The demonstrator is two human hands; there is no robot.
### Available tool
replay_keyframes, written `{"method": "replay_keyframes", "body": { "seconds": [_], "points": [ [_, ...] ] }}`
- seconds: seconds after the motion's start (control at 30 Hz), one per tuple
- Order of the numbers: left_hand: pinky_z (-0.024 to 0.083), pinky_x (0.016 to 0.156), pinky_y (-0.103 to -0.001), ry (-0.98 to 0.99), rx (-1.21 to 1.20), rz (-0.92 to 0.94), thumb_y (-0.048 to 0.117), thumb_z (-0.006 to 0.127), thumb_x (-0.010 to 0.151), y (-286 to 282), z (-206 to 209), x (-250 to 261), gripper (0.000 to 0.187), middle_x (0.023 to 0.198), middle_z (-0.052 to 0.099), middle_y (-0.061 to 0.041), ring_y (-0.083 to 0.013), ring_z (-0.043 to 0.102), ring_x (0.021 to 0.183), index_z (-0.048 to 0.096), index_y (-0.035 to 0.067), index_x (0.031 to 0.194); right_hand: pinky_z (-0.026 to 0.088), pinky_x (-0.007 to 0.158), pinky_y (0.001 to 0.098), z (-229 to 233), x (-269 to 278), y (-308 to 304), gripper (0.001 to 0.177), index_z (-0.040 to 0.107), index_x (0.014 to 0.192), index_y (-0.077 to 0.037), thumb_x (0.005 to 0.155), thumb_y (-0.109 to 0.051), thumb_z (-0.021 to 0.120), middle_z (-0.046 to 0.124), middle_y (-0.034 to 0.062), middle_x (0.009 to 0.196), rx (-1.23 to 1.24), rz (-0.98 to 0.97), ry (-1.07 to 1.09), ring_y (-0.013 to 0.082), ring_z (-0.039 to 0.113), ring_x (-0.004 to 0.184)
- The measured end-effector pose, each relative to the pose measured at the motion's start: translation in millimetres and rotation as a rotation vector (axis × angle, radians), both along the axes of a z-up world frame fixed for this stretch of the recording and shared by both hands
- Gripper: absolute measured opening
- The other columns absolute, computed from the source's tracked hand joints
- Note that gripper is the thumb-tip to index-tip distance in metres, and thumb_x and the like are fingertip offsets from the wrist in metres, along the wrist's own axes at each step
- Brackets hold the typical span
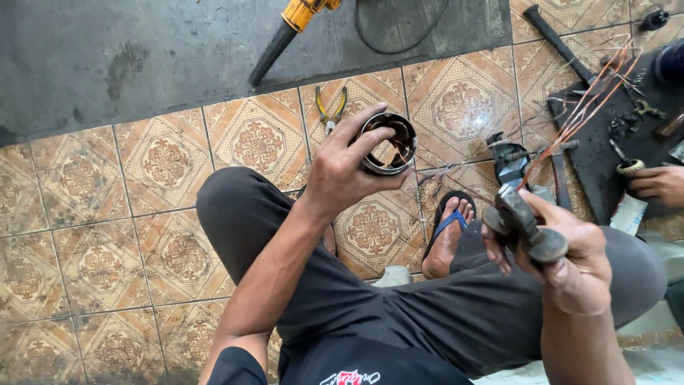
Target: Using pliers to remove copper windings and debris from a motor stator housing while sitting on the floor.
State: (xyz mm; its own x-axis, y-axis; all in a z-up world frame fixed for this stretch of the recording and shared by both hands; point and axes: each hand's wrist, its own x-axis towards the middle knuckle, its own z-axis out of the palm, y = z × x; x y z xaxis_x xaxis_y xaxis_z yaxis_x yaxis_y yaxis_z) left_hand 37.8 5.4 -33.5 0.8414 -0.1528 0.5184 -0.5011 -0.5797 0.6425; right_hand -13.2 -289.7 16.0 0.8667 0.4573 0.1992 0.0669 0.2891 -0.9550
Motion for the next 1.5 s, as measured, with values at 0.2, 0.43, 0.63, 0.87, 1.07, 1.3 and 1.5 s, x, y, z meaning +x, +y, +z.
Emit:
{"method": "replay_keyframes", "body": {
  "seconds": [0.2, 0.43, 0.63, 0.87, 1.07, 1.3, 1.5],
  "points": [
    [0.062, 0.1, -0.037, 0.05, -0.096, 0.1, 0.016, 0.097, 0.067, 3, 3, 1, 0.041, 0.13, 0.064, -0.017, -0.03, 0.071, 0.114, 0.073, 0.002, 0.098, 0.055, 0.07, 0.0384, -17, -4, -1, 0.047, 0.06, 0.077, -0.002, 0.105, -0.039, 0.067, 0.06, 0.032, 0.116, 0.2, 0.008, 0.22, 0.0349, 0.065, 0.092],
    [0.059, 0.069, -0.026, 0.397, -0.449, 0.293, 0.026, 0.082, 0.08, 16, 14, 2, 0.03, 0.092, 0.072, -0.008, -0.0158, 0.07, 0.076, 0.073, 0.001, 0.092, 0.048, 0.109, 0.0497, -22, 3, 7, 0.041, 0.062, 0.131, 0.004, 0.109, -0.03, 0.051, 0.053, 0.0006, 0.07, 0.066, -0.076, 0.423, 0.0176, 0.061, 0.078],
    [0.048, 0.052, -0.022, 0.593, -0.781, 0.41, 0.038, 0.077, 0.08, 19, -4, 8, 0.037, 0.066, 0.063, -0.001, -0.0072, 0.052, 0.054, 0.065, 0.004, 0.077, 0.042, 0.087, 0.0254, -28, 8, 23, 0.034, 0.056, 0.112, 0.002, 0.116, -0.025, 0.036, 0.042, -0.0004, 0.073, 0.238, -0.157, 0.686, 0.0264, 0.063, 0.12],
    [0.059, 0.062, -0.027, 0.974, -1.44, 0.432, 0.046, 0.074, 0.075, 8, -19, 12, 0.066, 0.102, 0.066, -0.014, -0.0185, 0.067, 0.076, 0.061, -0.002, 0.119, 0.033, 0.061, 0.0232, -36, 7, 31, 0.035, 0.063, 0.117, 0.005, 0.112, -0.024, 0.043, 0.051, 0.0026, 0.074, 0.138, -0.113, 0.71, 0.0089, 0.042, 0.065],
    [0.065, 0.068, -0.037, 0.983, -1.507, 0.431, 0.053, 0.076, 0.076, 6, -27, 18, 0.066, 0.096, 0.068, -0.016, -0.0253, 0.073, 0.079, 0.06, 0.002, 0.114, 0.047, 0.07, 0.0347, -54, 5, 28, 0.036, 0.064, 0.109, 0.014, 0.105, -0.017, 0.046, 0.059, 0.0119, 0.08, 0.198, 0.126, 0.874, 0.0217, 0.055, 0.072],
    [0.067, 0.063, -0.047, 0.983, -1.462, 0.446, 0.049, 0.083, 0.079, 1, -44, 14, 0.051, 0.082, 0.073, -0.018, -0.0305, 0.077, 0.073, 0.068, 0.003, 0.097, 0.043, 0.063, 0.0323, -49, 6, 57, 0.023, 0.059, 0.101, -0.003, 0.109, -0.021, 0.047, 0.059, 0.0074, 0.084, 0.329, 0.166, 1.087, 0.0163, 0.054, 0.075],
    [0.067, 0.063, -0.046, 0.97, -1.471, 0.433, 0.049, 0.082, 0.08, 2, -42, 14, 0.048, 0.08, 0.074, -0.016, -0.0288, 0.077, 0.07, 0.07, 0.005, 0.093, 0.06, 0.068, 0.0675, 13, 16, 97, 0.038, 0.048, 0.074, -0.006, 0.105, -0.026, 0.057, 0.047, 0.002, 0.069, 0.434, -0.052, 1.213, 0.0312, 0.07, 0.067]
  ]
}}
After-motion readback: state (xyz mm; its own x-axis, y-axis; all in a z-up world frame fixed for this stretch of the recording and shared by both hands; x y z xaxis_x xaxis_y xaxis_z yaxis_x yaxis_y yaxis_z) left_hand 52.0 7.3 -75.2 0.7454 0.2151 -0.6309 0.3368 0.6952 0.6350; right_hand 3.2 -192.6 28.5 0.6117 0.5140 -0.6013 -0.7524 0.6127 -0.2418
